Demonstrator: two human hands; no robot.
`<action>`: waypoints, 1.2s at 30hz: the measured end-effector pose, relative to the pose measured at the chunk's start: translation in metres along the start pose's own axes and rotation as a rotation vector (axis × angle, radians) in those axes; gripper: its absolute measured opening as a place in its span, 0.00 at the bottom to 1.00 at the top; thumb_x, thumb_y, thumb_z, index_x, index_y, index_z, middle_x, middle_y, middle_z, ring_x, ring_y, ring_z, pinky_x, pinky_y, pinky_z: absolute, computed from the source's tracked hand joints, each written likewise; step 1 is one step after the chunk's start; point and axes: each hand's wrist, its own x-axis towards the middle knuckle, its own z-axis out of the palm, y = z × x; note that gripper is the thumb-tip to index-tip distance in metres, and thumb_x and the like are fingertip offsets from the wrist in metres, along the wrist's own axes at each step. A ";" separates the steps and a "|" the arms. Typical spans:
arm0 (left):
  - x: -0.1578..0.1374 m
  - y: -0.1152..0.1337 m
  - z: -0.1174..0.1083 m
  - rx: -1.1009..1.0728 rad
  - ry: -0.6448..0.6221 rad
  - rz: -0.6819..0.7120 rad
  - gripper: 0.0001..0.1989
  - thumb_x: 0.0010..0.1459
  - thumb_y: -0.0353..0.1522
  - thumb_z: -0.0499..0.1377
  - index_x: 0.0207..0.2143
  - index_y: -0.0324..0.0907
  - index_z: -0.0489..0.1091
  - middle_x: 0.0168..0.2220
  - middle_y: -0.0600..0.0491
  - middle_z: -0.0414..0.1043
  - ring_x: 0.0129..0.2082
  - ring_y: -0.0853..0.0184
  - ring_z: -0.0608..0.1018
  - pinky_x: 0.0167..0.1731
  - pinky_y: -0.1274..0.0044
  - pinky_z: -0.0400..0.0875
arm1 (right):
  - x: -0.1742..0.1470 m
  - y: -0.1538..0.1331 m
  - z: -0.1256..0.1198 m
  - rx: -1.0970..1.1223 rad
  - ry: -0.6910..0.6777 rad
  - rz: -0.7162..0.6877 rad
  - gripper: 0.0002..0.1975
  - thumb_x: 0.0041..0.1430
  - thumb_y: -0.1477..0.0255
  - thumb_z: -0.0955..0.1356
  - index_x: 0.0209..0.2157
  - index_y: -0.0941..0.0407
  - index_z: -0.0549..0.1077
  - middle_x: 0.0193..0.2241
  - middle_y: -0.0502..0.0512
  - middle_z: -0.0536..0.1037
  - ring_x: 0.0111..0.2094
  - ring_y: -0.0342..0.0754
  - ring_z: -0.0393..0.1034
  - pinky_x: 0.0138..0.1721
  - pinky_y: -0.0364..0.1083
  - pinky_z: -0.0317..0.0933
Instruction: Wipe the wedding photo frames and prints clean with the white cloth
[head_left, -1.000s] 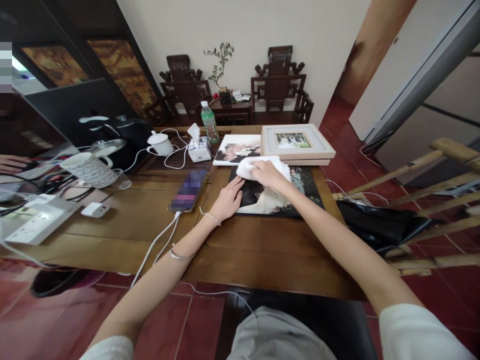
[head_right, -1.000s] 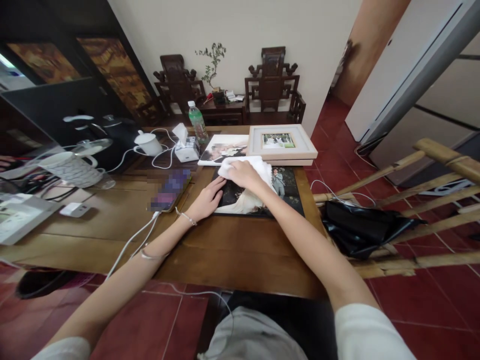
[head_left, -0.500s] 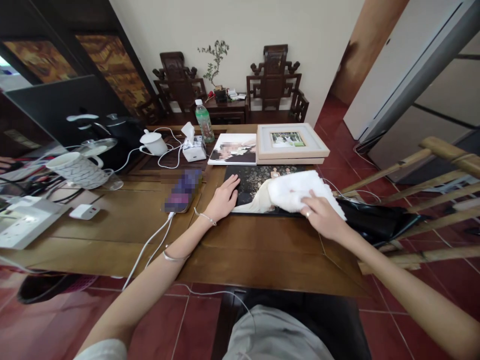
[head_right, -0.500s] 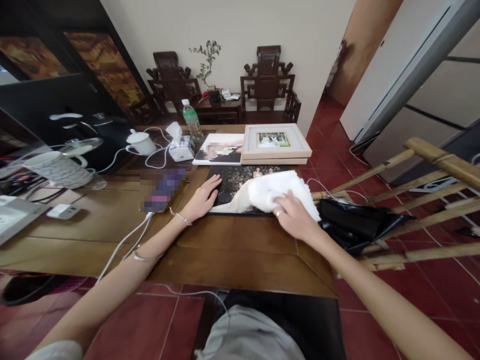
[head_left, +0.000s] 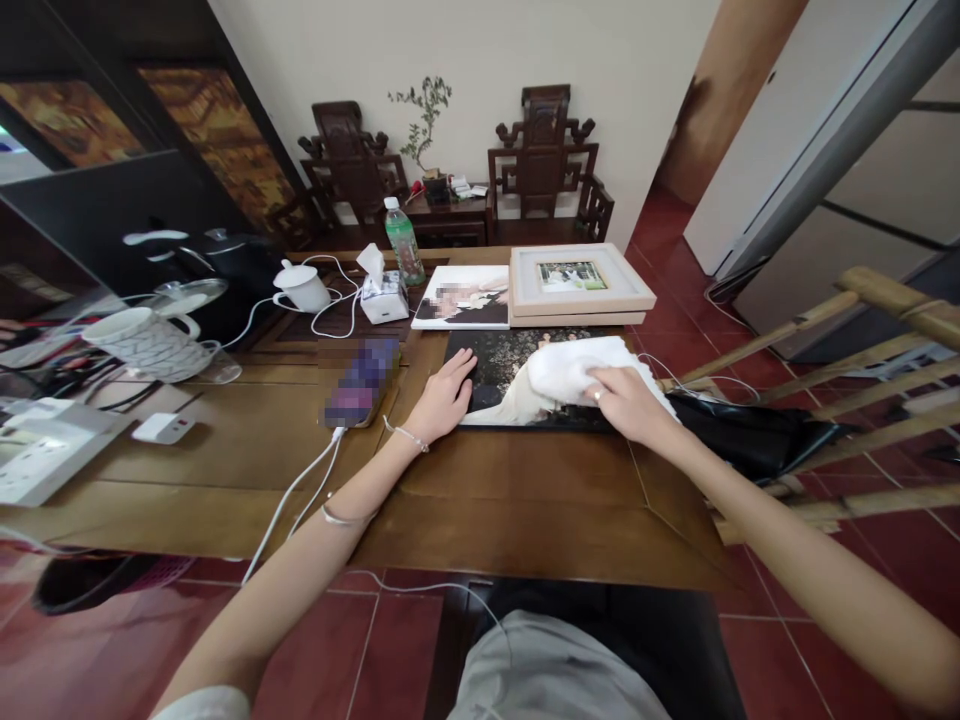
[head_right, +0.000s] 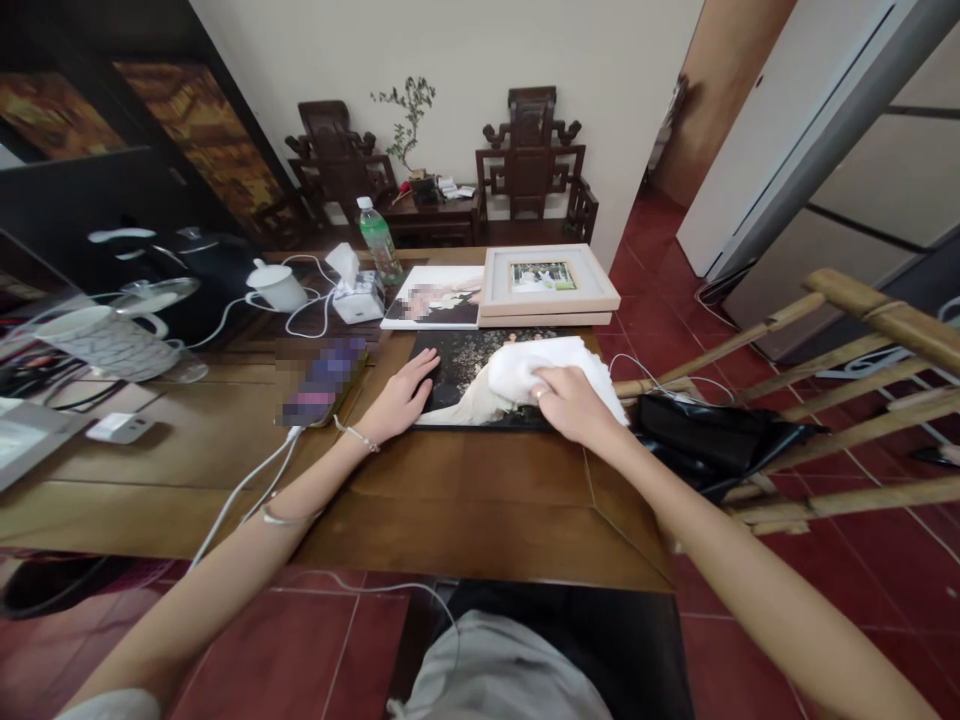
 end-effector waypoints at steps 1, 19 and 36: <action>0.000 0.000 0.000 0.003 0.000 0.001 0.23 0.63 0.30 0.45 0.58 0.31 0.63 0.63 0.39 0.58 0.65 0.59 0.58 0.62 0.62 0.56 | 0.012 0.003 0.000 0.009 0.013 0.017 0.12 0.53 0.70 0.58 0.19 0.54 0.64 0.21 0.54 0.71 0.27 0.50 0.65 0.31 0.47 0.54; -0.001 -0.001 0.001 -0.003 0.017 0.011 0.22 0.63 0.30 0.46 0.58 0.35 0.63 0.63 0.42 0.59 0.65 0.60 0.59 0.62 0.61 0.57 | 0.059 0.017 0.006 -0.088 0.039 0.070 0.15 0.54 0.72 0.57 0.26 0.58 0.73 0.30 0.61 0.78 0.35 0.54 0.69 0.36 0.47 0.55; -0.001 0.003 0.000 0.006 0.005 -0.011 0.22 0.63 0.30 0.45 0.58 0.37 0.63 0.63 0.43 0.58 0.65 0.60 0.58 0.62 0.61 0.56 | -0.045 -0.049 0.015 -0.011 -0.091 -0.055 0.14 0.55 0.75 0.58 0.32 0.56 0.74 0.41 0.61 0.77 0.49 0.58 0.66 0.56 0.60 0.51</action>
